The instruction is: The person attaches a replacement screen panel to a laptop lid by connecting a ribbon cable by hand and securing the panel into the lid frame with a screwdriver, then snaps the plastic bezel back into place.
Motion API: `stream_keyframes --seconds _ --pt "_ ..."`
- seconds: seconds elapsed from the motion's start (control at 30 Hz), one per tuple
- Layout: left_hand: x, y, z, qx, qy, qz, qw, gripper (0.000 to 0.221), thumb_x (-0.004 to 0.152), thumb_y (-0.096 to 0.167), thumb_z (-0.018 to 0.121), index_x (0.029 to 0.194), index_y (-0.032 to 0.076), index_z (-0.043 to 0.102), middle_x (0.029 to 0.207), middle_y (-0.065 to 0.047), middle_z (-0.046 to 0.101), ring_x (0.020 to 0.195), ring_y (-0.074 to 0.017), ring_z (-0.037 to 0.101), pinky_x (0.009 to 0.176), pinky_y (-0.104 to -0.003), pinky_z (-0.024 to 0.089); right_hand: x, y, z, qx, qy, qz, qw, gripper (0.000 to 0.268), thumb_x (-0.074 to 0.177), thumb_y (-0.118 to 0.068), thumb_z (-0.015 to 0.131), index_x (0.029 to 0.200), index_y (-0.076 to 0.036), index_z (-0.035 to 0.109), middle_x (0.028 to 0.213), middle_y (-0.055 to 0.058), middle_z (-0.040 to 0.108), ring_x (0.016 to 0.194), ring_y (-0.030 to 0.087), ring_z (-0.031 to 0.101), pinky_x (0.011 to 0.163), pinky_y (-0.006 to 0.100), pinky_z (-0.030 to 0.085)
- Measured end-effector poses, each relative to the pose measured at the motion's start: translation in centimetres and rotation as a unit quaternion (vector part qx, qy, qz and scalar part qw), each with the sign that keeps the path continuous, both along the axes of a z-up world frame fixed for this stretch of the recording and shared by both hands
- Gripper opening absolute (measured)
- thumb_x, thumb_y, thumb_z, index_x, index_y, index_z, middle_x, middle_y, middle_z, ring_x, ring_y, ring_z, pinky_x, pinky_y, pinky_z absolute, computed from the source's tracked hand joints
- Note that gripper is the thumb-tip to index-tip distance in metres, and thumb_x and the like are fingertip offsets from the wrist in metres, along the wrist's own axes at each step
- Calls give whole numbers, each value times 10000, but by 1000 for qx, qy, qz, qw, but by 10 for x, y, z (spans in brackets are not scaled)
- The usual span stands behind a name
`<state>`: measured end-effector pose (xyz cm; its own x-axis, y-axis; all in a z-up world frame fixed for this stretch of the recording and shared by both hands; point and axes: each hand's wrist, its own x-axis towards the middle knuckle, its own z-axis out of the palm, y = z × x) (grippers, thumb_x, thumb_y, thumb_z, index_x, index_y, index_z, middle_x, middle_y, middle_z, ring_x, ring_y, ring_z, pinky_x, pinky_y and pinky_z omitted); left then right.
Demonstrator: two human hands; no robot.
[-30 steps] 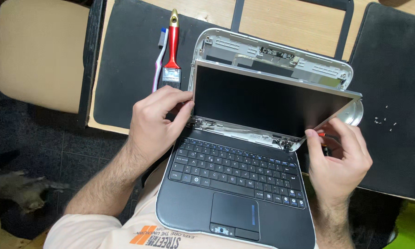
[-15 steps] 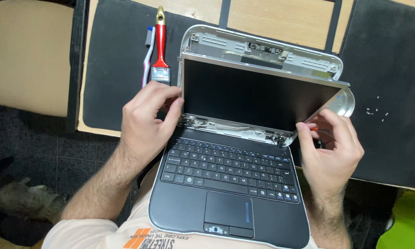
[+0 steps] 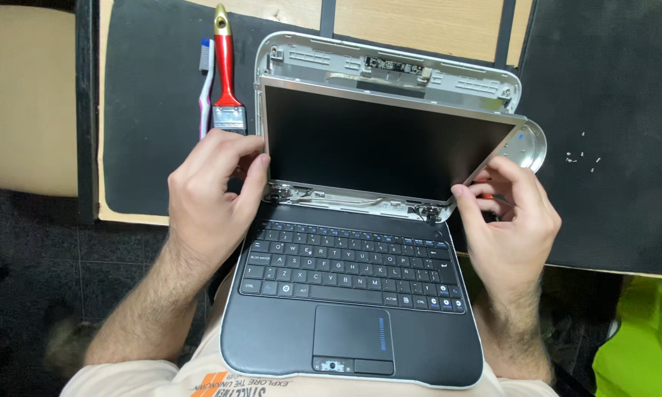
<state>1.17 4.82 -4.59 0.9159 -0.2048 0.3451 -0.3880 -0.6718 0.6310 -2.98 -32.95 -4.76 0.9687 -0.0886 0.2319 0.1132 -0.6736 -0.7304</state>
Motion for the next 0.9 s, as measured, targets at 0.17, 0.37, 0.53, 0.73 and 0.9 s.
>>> stream_keyframes --seconds 0.17,0.37,0.53,0.73,0.9 --pt "-1 1 -1 5 3 -1 1000 80 1194 -67 821 1272 -53 815 1164 -175 813 1013 -290 770 890 -423 652 0 2 4 -7 1 -2 1000 361 1136 223 929 1420 151 718 1323 275 625 914 253 757 773 284 666" --pt "-1 1 1 13 12 -6 1000 74 1198 -53 820 1270 -42 808 1150 -165 796 977 -276 752 864 -420 636 3 0 9 -11 17 10 1000 352 1130 216 930 1405 142 724 1376 271 591 904 242 740 774 280 645" --pt "-1 1 -2 -12 -8 8 1000 107 1165 -90 843 1260 -43 826 1145 -162 810 986 -280 763 868 -408 639 1 -1 6 -22 1 31 999 376 1140 217 937 1448 168 728 1517 312 567 953 277 727 868 327 669" --pt "-6 4 -14 -70 16 43 997 280 1114 -48 934 1314 16 749 1285 -186 772 891 -200 764 788 -296 708 -2 -2 -6 -49 -25 16 998 440 1126 230 982 1520 195 790 1376 312 782 1012 292 777 908 358 673" --pt "-14 9 -27 -94 112 24 989 591 1093 13 875 1655 17 694 1275 -146 884 902 -150 824 942 -300 755 0 1 -11 5 -32 -1 999 576 1111 232 948 1624 178 692 1392 329 794 1020 292 756 957 369 702"
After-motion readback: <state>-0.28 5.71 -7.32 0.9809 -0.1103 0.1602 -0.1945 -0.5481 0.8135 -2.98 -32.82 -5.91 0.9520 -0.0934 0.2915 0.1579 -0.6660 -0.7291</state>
